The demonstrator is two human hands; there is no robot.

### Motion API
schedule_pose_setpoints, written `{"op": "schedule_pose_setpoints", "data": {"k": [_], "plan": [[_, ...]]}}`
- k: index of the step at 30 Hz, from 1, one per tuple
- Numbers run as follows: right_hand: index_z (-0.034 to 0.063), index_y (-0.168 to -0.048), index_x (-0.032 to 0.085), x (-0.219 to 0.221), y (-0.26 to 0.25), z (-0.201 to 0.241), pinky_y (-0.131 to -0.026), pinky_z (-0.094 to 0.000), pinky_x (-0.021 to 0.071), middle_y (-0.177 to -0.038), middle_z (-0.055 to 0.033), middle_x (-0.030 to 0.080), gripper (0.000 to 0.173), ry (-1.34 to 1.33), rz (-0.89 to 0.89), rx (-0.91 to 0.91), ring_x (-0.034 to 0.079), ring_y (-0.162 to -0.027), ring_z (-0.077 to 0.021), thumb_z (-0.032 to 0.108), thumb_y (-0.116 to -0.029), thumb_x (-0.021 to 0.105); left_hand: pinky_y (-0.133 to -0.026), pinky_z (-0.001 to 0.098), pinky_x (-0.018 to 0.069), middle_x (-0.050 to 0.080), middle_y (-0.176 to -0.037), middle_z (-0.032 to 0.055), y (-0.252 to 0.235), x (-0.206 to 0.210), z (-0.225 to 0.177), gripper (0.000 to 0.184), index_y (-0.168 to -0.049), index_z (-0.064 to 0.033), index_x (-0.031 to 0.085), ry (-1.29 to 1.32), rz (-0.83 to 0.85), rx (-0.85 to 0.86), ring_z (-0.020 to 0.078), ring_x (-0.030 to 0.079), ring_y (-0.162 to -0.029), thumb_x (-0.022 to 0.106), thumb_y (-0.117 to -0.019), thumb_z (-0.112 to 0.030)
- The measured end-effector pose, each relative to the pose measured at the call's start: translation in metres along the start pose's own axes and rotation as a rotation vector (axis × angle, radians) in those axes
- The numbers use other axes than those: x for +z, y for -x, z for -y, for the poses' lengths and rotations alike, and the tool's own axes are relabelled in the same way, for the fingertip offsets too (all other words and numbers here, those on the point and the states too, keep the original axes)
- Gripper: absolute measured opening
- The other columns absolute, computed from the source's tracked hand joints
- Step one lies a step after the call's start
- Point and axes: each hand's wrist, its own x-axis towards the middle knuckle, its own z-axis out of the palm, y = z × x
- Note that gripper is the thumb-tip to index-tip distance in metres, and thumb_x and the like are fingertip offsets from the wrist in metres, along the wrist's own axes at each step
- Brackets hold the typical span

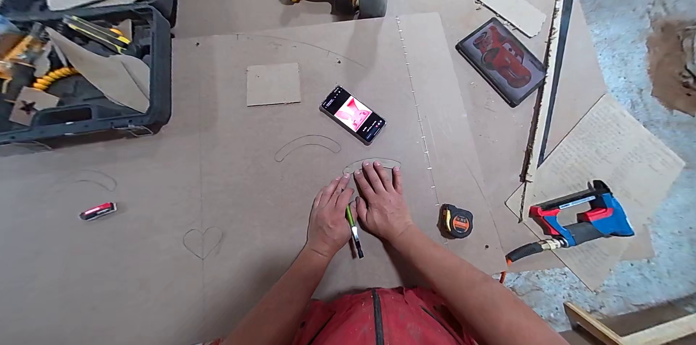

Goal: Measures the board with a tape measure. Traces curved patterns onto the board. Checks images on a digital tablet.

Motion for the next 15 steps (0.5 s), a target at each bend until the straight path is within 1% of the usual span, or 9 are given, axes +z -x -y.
{"op": "schedule_pose_setpoints", "data": {"k": [5, 8, 11, 13, 15], "plan": [[0.0282, -0.16, 0.039, -0.0007, -0.0007, -0.0004, -0.125, -0.0649, 0.0095, -0.17, -0.0002, 0.027, 0.059, -0.007, 0.01, -0.002, 0.018, -0.159, -0.0245, 0.043, -0.1032, 0.034, -0.119, 0.0449, 0.0379, 0.051, -0.156, 0.0013, -0.0007, -0.0005, -0.0003, 0.035, -0.124, -0.0107, 0.07, 0.012, -0.005, 0.002, 0.0221, 0.044, -0.147, 0.049, -0.1032, -0.03], [0.0283, -0.16, 0.04, -0.0026, -0.0017, -0.0009, -0.125, -0.0652, 0.0092, -0.17, -0.0003, 0.027, 0.059, -0.016, 0.021, -0.004, 0.017, -0.159, -0.0247, 0.044, -0.1032, 0.034, -0.118, 0.0455, 0.0389, 0.053, -0.154, 0.0021, -0.0001, 0.0002, 0.0006, 0.036, -0.124, -0.0106, 0.07, 0.024, -0.015, 0.003, 0.0222, 0.045, -0.145, 0.05, -0.1027, -0.03], [0.0271, -0.159, 0.041, -0.0021, -0.0024, -0.0019, -0.125, -0.0658, 0.0081, -0.169, -0.0011, 0.029, 0.059, -0.04, 0.014, -0.01, 0.018, -0.159, -0.0254, 0.043, -0.1023, 0.035, -0.119, 0.0454, 0.0388, 0.053, -0.154, 0.0012, 0.0007, 0.0002, 0.0011, 0.037, -0.126, -0.0111, 0.069, 0.041, -0.015, -0.001, 0.0218, 0.045, -0.146, 0.05, -0.1036, -0.032], [0.0264, -0.158, 0.042, -0.0021, -0.0039, -0.0029, -0.125, -0.0663, 0.0072, -0.169, -0.0012, 0.03, 0.059, -0.056, 0.022, -0.018, 0.017, -0.159, -0.0258, 0.043, -0.1021, 0.035, -0.119, 0.0456, 0.0386, 0.053, -0.154, 0.0015, 0.0001, -0.0006, 0.0013, 0.037, -0.125, -0.0105, 0.07, 0.046, -0.015, 0.001, 0.0222, 0.045, -0.146, 0.05, -0.1035, -0.032], [0.0254, -0.156, 0.046, -0.003, -0.006, -0.0047, -0.125, -0.0671, 0.007, -0.168, -0.0014, 0.033, 0.059, -0.069, 0.019, -0.026, 0.019, -0.159, -0.0263, 0.044, -0.101, 0.037, -0.119, 0.0457, 0.0385, 0.054, -0.154, 0.0016, 0.0003, -0.0006, 0.0015, 0.036, -0.124, -0.0102, 0.07, 0.046, -0.017, 0.004, 0.0223, 0.045, -0.146, 0.05, -0.1035, -0.032]]}}
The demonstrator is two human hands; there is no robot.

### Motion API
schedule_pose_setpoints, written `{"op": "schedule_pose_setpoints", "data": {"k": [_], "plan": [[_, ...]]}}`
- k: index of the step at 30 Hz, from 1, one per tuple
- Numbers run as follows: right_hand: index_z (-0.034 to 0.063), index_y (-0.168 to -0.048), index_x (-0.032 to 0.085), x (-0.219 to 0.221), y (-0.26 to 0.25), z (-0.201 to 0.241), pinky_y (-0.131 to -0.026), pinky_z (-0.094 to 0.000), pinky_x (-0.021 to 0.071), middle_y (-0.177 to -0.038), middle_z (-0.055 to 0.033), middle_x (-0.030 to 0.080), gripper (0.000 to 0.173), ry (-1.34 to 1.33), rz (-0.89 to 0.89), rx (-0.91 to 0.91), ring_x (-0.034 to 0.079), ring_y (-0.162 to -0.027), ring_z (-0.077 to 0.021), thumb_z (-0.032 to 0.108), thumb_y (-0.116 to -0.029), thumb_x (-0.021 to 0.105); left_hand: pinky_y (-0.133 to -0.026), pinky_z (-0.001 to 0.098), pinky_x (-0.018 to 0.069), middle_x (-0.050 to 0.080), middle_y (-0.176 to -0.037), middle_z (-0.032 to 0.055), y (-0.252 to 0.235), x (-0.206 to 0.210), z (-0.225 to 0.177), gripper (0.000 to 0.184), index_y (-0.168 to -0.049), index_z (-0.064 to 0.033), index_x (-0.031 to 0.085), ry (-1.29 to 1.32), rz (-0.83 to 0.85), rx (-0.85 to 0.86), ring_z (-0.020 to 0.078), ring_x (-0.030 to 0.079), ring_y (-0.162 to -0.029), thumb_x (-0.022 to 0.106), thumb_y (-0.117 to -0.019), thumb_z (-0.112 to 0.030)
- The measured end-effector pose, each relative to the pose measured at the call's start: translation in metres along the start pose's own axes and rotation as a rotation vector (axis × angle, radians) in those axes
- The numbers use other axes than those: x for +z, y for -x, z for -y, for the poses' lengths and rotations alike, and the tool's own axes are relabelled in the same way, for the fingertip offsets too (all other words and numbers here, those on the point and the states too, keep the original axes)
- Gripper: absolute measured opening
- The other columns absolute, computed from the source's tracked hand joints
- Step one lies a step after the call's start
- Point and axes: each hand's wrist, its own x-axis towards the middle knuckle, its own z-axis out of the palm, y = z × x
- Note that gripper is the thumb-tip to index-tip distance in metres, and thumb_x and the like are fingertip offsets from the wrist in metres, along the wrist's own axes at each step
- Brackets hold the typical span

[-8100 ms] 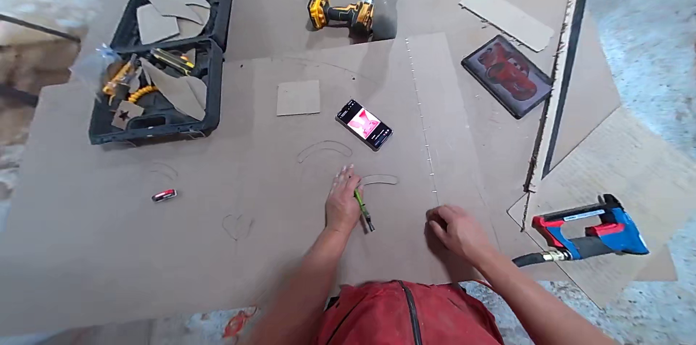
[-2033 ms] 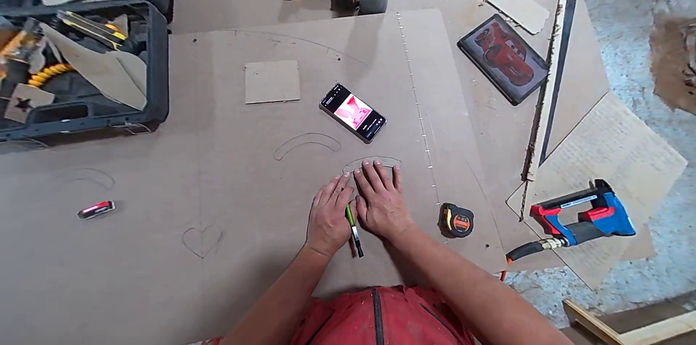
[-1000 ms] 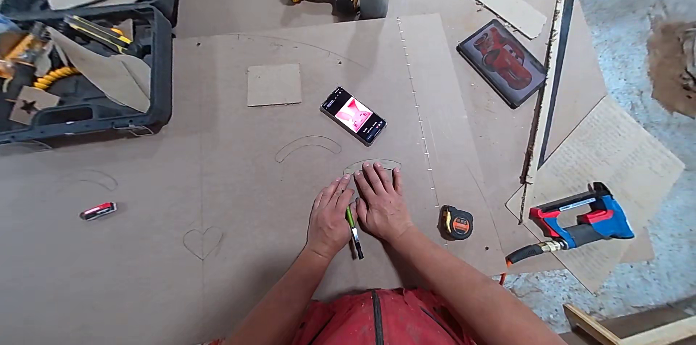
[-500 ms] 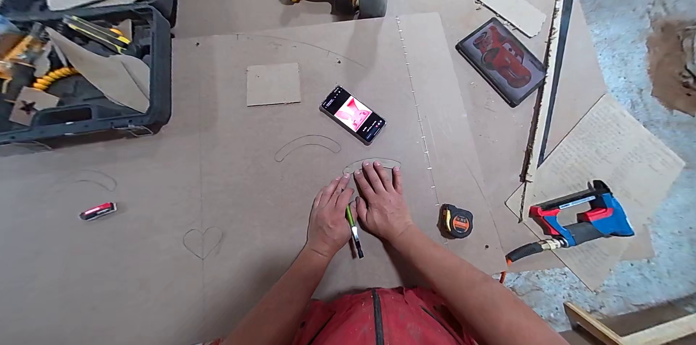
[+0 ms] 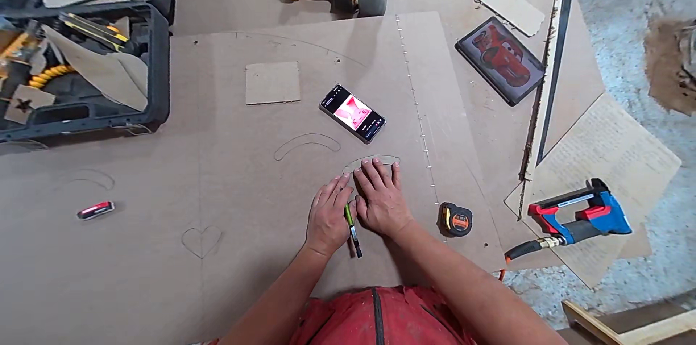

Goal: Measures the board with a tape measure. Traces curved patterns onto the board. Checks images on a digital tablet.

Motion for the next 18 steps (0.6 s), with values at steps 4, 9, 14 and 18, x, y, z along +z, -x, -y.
{"op": "schedule_pose_setpoints", "data": {"k": [4, 9, 14, 18], "plan": [[0.025, -0.154, 0.048, -0.0012, -0.0016, -0.0015, -0.125, -0.0663, 0.0074, -0.167, -0.002, 0.035, 0.059, -0.001, -0.006, -0.013, 0.02, -0.158, -0.0266, 0.046, -0.1002, 0.038, -0.119, 0.0451, 0.0388, 0.054, -0.153, 0.0014, 0.0005, 0.0003, 0.001, 0.035, -0.124, -0.0101, 0.07, 0.001, -0.006, 0.007, 0.0222, 0.046, -0.146, 0.05, -0.1033, -0.031], [0.0326, -0.155, 0.048, -0.0012, -0.0013, -0.0038, -0.125, -0.0677, 0.0063, -0.167, -0.0026, 0.034, 0.056, -0.01, 0.001, -0.034, 0.018, -0.158, -0.028, 0.046, -0.1011, 0.038, -0.12, 0.0453, 0.038, 0.056, -0.151, 0.0032, 0.0004, -0.0001, 0.0016, 0.037, -0.123, -0.0091, 0.07, 0.02, -0.01, 0.013, 0.0234, 0.046, -0.145, 0.049, -0.1033, -0.032], [0.0335, -0.155, 0.048, -0.0015, -0.0014, -0.0043, -0.125, -0.0677, 0.0067, -0.167, -0.0033, 0.034, 0.056, -0.005, 0.008, -0.041, 0.018, -0.158, -0.0282, 0.045, -0.1014, 0.036, -0.119, 0.0453, 0.0387, 0.056, -0.151, 0.0034, 0.0005, 0.0003, 0.002, 0.036, -0.123, -0.0086, 0.07, 0.034, -0.024, 0.016, 0.0238, 0.047, -0.145, 0.051, -0.1026, -0.031], [0.0321, -0.155, 0.047, -0.0024, -0.0034, -0.0055, -0.124, -0.0686, 0.005, -0.168, -0.0037, 0.033, 0.057, -0.029, 0.023, -0.054, 0.017, -0.159, -0.0288, 0.045, -0.1009, 0.035, -0.119, 0.0435, 0.0389, 0.057, -0.15, 0.0041, 0.0, 0.0002, 0.0016, 0.035, -0.122, -0.0086, 0.07, 0.028, -0.018, 0.012, 0.024, 0.047, -0.144, 0.052, -0.1026, -0.031]]}}
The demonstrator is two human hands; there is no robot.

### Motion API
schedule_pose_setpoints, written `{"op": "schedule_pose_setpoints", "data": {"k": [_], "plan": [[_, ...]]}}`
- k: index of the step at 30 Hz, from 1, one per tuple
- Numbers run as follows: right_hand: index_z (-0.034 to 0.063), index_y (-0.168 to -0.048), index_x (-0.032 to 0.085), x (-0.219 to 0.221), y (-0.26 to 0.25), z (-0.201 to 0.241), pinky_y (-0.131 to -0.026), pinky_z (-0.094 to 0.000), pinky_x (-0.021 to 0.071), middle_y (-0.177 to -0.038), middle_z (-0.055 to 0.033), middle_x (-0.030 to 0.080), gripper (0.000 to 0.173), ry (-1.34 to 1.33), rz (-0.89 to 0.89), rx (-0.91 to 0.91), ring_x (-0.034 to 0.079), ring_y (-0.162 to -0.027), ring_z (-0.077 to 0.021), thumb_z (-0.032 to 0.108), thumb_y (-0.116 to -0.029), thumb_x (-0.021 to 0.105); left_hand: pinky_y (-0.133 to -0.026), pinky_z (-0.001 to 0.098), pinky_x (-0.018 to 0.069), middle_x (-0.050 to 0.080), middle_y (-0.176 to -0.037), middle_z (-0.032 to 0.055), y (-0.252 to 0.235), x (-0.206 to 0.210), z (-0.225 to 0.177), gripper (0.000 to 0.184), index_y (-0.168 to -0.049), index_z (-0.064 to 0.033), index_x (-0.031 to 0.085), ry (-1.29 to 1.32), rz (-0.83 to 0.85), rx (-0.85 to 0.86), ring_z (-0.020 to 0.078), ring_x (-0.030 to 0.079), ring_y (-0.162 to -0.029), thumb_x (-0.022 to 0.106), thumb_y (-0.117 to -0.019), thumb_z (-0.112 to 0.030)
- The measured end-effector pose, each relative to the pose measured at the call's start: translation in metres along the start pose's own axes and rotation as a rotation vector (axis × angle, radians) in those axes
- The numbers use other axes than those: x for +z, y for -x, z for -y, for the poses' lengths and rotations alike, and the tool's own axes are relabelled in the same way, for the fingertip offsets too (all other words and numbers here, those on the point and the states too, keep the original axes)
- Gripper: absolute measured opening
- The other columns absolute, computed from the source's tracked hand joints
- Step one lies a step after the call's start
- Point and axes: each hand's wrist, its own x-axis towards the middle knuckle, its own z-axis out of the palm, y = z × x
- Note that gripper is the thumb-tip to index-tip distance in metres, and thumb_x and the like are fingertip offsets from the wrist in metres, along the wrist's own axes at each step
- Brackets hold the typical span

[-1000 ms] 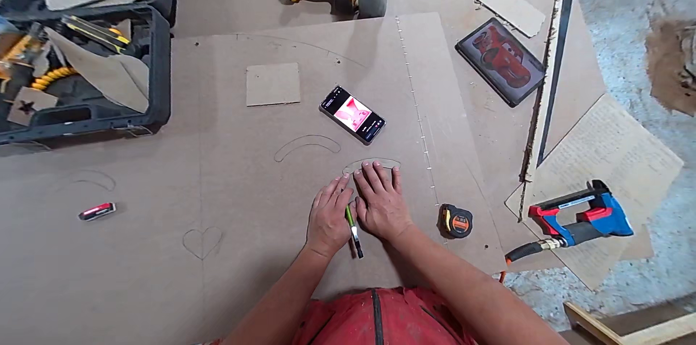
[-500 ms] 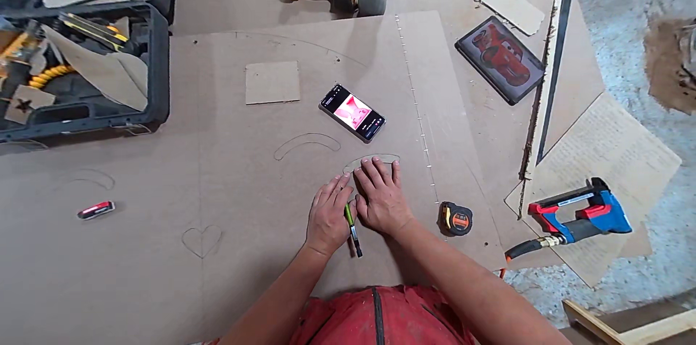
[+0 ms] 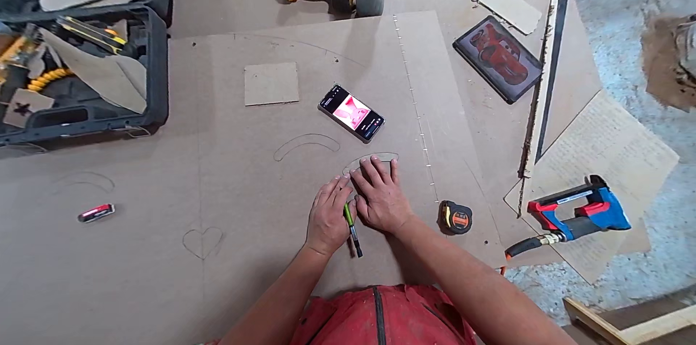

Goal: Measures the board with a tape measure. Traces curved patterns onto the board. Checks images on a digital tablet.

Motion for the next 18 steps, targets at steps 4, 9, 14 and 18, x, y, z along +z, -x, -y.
{"op": "schedule_pose_setpoints", "data": {"k": [4, 9, 14, 18], "plan": [[0.032, -0.155, 0.048, 0.0, 0.0, 0.001, -0.125, -0.0681, 0.0055, -0.167, -0.0033, 0.033, 0.057, 0.005, -0.005, 0.001, 0.017, -0.159, -0.0286, 0.046, -0.1005, 0.036, -0.12, 0.0423, 0.0387, 0.057, -0.151, 0.0032, 0.0, 0.0, 0.0, 0.034, -0.124, -0.0089, 0.07, 0.038, -0.012, -0.015, 0.0233, 0.046, -0.145, 0.053, -0.1015, -0.027], [0.0327, -0.154, 0.049, 0.0, -0.001, 0.0, -0.124, -0.0687, 0.0064, -0.167, -0.0024, 0.034, 0.057, 0.006, -0.008, 0.007, 0.018, -0.159, -0.0285, 0.048, -0.1012, 0.036, -0.108, 0.0412, 0.0532, 0.066, -0.138, -0.0019, -0.014, -0.033, -0.006, 0.042, -0.143, -0.0154, 0.059, 0.334, 0.027, -0.316, 0.0111, 0.061, -0.129, 0.041, -0.1084, -0.032], [0.032, -0.154, 0.049, 0.001, -0.001, 0.002, -0.124, -0.0684, 0.0068, -0.166, -0.0028, 0.036, 0.057, 0.002, -0.025, 0.008, 0.02, -0.158, -0.0287, 0.047, -0.1006, 0.037, -0.085, 0.0388, 0.057, 0.075, -0.102, -0.0013, -0.053, -0.051, 0.009, 0.035, -0.125, -0.0192, 0.073, 0.488, 0.058, -0.576, 0.01, 0.069, -0.091, 0.049, -0.1081, -0.038], [0.032, -0.153, 0.05, 0.001, 0.0, 0.001, -0.124, -0.0683, 0.0078, -0.165, -0.0031, 0.038, 0.057, -0.001, -0.035, 0.007, 0.021, -0.158, -0.0291, 0.048, -0.1003, 0.037, -0.063, 0.0351, 0.0544, 0.068, -0.08, 0.0019, -0.078, -0.053, 0.018, 0.016, -0.112, -0.0136, 0.071, 0.552, 0.133, -0.63, 0.014, 0.063, -0.067, 0.06, -0.1047, -0.022]]}}
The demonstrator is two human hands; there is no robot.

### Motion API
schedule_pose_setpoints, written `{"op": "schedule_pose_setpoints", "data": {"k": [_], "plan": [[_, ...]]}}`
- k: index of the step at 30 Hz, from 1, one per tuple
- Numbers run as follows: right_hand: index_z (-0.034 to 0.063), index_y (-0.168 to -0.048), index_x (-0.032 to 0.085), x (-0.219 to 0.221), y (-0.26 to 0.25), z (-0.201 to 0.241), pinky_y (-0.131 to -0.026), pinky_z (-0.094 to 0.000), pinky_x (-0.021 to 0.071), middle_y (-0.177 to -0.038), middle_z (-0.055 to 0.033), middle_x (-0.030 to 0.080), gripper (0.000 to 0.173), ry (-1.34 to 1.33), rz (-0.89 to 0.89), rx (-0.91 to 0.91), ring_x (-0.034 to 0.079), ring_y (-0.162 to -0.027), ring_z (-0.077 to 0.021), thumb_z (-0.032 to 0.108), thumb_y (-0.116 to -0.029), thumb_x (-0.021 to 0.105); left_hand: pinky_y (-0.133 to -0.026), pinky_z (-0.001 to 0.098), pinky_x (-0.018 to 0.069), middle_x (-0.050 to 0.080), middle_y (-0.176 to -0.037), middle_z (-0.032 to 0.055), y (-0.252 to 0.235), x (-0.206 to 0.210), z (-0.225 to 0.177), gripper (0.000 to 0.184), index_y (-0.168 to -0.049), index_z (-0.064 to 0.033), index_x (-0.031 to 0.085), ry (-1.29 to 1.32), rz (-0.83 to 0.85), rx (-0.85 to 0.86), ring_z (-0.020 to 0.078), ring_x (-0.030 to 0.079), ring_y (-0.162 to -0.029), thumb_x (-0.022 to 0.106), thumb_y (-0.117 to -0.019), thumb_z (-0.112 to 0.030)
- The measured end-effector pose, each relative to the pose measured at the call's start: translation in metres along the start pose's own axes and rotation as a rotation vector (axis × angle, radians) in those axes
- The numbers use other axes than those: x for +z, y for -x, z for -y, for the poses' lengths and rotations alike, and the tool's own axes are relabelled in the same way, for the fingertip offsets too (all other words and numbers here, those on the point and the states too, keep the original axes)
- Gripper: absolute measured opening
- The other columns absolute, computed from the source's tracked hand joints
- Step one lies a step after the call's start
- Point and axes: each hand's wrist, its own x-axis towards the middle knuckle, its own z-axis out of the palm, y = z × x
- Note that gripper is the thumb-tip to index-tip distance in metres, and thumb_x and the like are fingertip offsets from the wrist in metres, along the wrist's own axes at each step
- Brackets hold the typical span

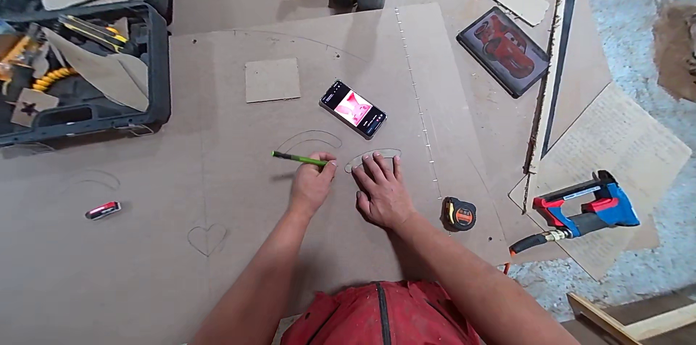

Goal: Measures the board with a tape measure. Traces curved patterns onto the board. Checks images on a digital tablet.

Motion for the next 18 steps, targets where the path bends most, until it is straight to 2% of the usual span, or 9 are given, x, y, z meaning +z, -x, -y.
{"op": "schedule_pose_setpoints", "data": {"k": [1, 4, 6, 8, 11, 16, 18], "plan": [[0.0321, -0.153, 0.051, 0.0001, 0.0, -0.0004, -0.124, -0.0685, 0.008, -0.165, -0.0031, 0.038, 0.056, 0.003, -0.003, -0.003, 0.022, -0.157, -0.029, 0.048, -0.1005, 0.037, -0.06, 0.0338, 0.0566, 0.069, -0.078, 0.0026, -0.0033, 0.0005, -0.0011, 0.011, -0.111, -0.013, 0.068, 0.022, 0.006, -0.015, 0.0145, 0.065, -0.064, 0.064, -0.1023, -0.019], [0.0329, -0.153, 0.051, 0.0004, -0.0006, -0.0011, -0.125, -0.0681, 0.0077, -0.165, -0.0025, 0.038, 0.056, 0.004, -0.002, -0.001, 0.022, -0.157, -0.0286, 0.048, -0.1004, 0.038, -0.059, 0.0331, 0.0593, 0.072, -0.081, 0.0023, -0.0085, 0.0014, -0.0027, 0.01, -0.108, -0.0155, 0.071, 0.031, 0.006, -0.043, 0.0142, 0.068, -0.065, 0.071, -0.0978, -0.017], [0.0325, -0.152, 0.052, 0.001, -0.0007, -0.0008, -0.125, -0.0681, 0.0076, -0.165, -0.0022, 0.038, 0.055, -0.004, -0.006, 0.001, 0.022, -0.158, -0.0283, 0.047, -0.1004, 0.038, -0.065, 0.0329, 0.06, 0.074, -0.087, 0.0017, -0.0065, -0.0012, -0.0066, 0.013, -0.112, -0.0178, 0.074, 0.063, 0.048, -0.08, 0.0139, 0.07, -0.071, 0.067, -0.1004, -0.018], [0.0323, -0.152, 0.052, 0.0014, -0.001, -0.0006, -0.125, -0.0679, 0.0079, -0.165, -0.0019, 0.038, 0.055, -0.013, -0.009, 0.003, 0.022, -0.158, -0.0279, 0.047, -0.1003, 0.038, -0.069, 0.0319, 0.0608, 0.075, -0.089, 0.0019, -0.0044, -0.0034, -0.0068, 0.018, -0.114, -0.0159, 0.075, 0.082, 0.074, -0.058, 0.0133, 0.071, -0.075, 0.06, -0.1041, -0.02], [0.0327, -0.151, 0.052, 0.0014, -0.0011, -0.0008, -0.125, -0.0672, 0.0075, -0.165, -0.0017, 0.038, 0.055, -0.013, -0.011, 0.002, 0.022, -0.158, -0.0275, 0.047, -0.1001, 0.038, -0.065, 0.0301, 0.0587, 0.074, -0.082, -0.0008, -0.003, -0.0029, -0.0029, 0.023, -0.111, -0.0154, 0.077, 0.015, 0.043, 0.021, 0.01, 0.069, -0.069, 0.056, -0.1048, -0.023], [0.0332, -0.153, 0.051, 0.0015, -0.0011, -0.0022, -0.125, -0.0673, 0.0067, -0.166, -0.0014, 0.037, 0.056, 0.001, -0.004, -0.002, 0.021, -0.158, -0.0277, 0.048, -0.1003, 0.037, -0.062, 0.0323, 0.0598, 0.073, -0.081, 0.0007, -0.0028, 0.0047, 0.0009, 0.012, -0.106, -0.0128, 0.07, -0.021, -0.026, 0.04, 0.0117, 0.069, -0.067, 0.061, -0.1006, -0.019], [0.0337, -0.153, 0.051, 0.0005, -0.0013, -0.002, -0.125, -0.0673, 0.007, -0.166, -0.0012, 0.037, 0.056, -0.001, -0.001, 0.001, 0.021, -0.158, -0.0275, 0.048, -0.1005, 0.037, -0.06, 0.0321, 0.0586, 0.072, -0.078, -0.0016, -0.0025, 0.0055, -0.0001, 0.012, -0.103, -0.015, 0.071, -0.068, -0.037, 0.046, 0.0101, 0.068, -0.065, 0.062, -0.1002, -0.022]]}}
